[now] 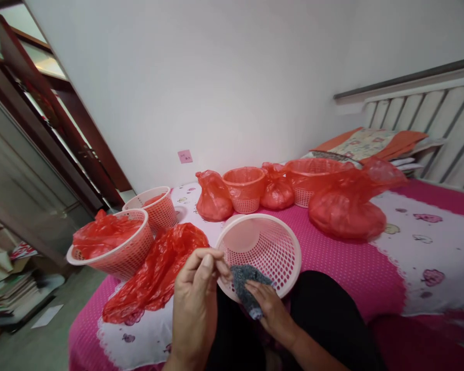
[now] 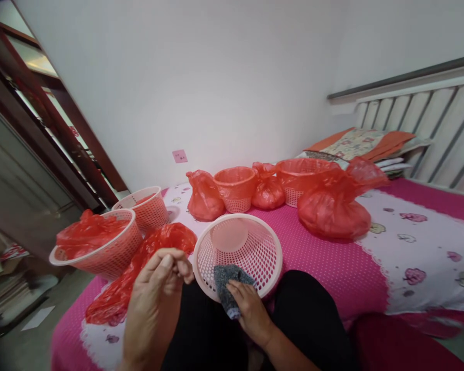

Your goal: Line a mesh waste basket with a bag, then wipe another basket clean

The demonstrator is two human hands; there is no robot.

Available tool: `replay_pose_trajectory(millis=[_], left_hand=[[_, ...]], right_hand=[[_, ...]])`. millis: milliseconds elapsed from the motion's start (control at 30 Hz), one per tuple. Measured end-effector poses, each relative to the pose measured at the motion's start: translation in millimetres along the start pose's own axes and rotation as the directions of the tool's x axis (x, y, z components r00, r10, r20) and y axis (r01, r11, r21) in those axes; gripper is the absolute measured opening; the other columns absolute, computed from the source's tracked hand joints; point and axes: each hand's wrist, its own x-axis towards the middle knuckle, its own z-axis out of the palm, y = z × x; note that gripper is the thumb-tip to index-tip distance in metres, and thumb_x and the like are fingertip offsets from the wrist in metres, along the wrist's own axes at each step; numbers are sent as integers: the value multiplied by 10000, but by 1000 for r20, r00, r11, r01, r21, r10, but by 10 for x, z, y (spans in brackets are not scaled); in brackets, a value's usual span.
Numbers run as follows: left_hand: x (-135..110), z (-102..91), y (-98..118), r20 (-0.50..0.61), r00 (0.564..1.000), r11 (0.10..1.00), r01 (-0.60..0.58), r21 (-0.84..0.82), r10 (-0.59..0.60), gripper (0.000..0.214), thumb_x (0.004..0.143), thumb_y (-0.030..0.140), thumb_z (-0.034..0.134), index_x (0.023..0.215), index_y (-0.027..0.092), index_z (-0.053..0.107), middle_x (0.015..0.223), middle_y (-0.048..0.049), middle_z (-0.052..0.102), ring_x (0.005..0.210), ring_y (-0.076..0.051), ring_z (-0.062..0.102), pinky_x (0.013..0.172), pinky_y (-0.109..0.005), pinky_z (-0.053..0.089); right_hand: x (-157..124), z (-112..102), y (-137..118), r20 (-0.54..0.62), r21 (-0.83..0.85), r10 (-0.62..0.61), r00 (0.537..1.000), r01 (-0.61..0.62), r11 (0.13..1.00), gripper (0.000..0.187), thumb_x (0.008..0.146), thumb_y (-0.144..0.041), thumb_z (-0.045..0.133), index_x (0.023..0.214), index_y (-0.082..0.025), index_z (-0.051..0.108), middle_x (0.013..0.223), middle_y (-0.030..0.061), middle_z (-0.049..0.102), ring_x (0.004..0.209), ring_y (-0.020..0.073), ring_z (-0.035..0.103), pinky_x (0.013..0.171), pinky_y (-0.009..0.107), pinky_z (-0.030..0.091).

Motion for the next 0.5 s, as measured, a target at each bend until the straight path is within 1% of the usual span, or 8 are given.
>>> replay_pose_trajectory(millis=[67, 100, 167, 233, 300, 333, 400, 500], left_hand=[[43, -282, -451, -218, 976, 984, 57, 168, -19, 337, 804, 480, 764, 949, 180, 716, 826, -32, 701, 754, -156, 631, 683, -251, 510], [14, -452, -715, -285, 958, 962, 108, 249, -34, 405, 765, 506, 780, 980, 171, 709, 869, -52, 712, 797, -184, 651, 685, -269, 510], [-120, -761, -1218, -366, 925, 911, 234, 339, -101, 527, 693, 566, 795, 1012, 163, 680, 899, -81, 715, 809, -235, 672, 653, -312, 510], [-278, -959, -1599, -373, 903, 880, 343, 329, -213, 636, 612, 600, 826, 1043, 166, 652, 862, -81, 707, 793, -266, 682, 634, -338, 508], [-379, -1030, -1823, -313, 881, 861, 438, 259, -354, 693, 567, 565, 868, 1091, 170, 646, 900, -98, 732, 873, -293, 697, 711, -368, 528], [-397, -1030, -1884, -223, 867, 852, 488, 192, -446, 680, 581, 525, 878, 1119, 175, 652, 941, -103, 746, 937, -295, 701, 788, -382, 534], [-375, -995, -1940, -15, 806, 806, 591, 29, -591, 592, 626, 427, 877, 1132, 189, 681, 979, -89, 762, 1003, -273, 699, 902, -387, 514], [-290, -927, -1967, 218, 709, 688, 704, -173, -671, 484, 630, 283, 870, 1088, 201, 738, 912, -48, 766, 932, -226, 704, 918, -369, 508]], right_hand=[[15, -27, -18, 12, 15, 13, 1000, -13, 1000, 689, 790, -71, 520, 1467, -203, 527, 1425, 139, 624, 1294, 305, 591, 1068, 499, 501], [23, -38, -27, 20, 21, 21, 1000, -22, 1000, 721, 755, -56, 510, 1463, -196, 529, 1426, 141, 624, 1301, 304, 587, 1066, 492, 501], [37, -49, -44, 34, 20, 36, 999, -37, 999, 770, 705, -36, 492, 1457, -194, 533, 1423, 135, 629, 1307, 295, 585, 1062, 477, 502], [50, -43, -58, 42, 12, 45, 998, -45, 999, 770, 704, -27, 478, 1453, -199, 537, 1423, 131, 631, 1313, 286, 583, 1062, 468, 500], [63, -21, -69, 43, 7, 45, 998, -45, 999, 728, 736, -40, 483, 1446, -193, 543, 1423, 139, 630, 1315, 289, 582, 1063, 470, 499], [69, -7, -74, 40, 6, 45, 998, -45, 999, 698, 754, -51, 492, 1437, -183, 550, 1419, 147, 632, 1311, 293, 585, 1061, 474, 501], [79, 22, -83, 32, 8, 47, 998, -47, 999, 634, 795, -83, 516, 1422, -168, 559, 1411, 160, 633, 1299, 302, 593, 1059, 483, 504], [86, 38, -97, 15, 8, 48, 999, -48, 999, 568, 859, -114, 527, 1422, -184, 559, 1403, 159, 639, 1288, 299, 603, 1057, 489, 510]])
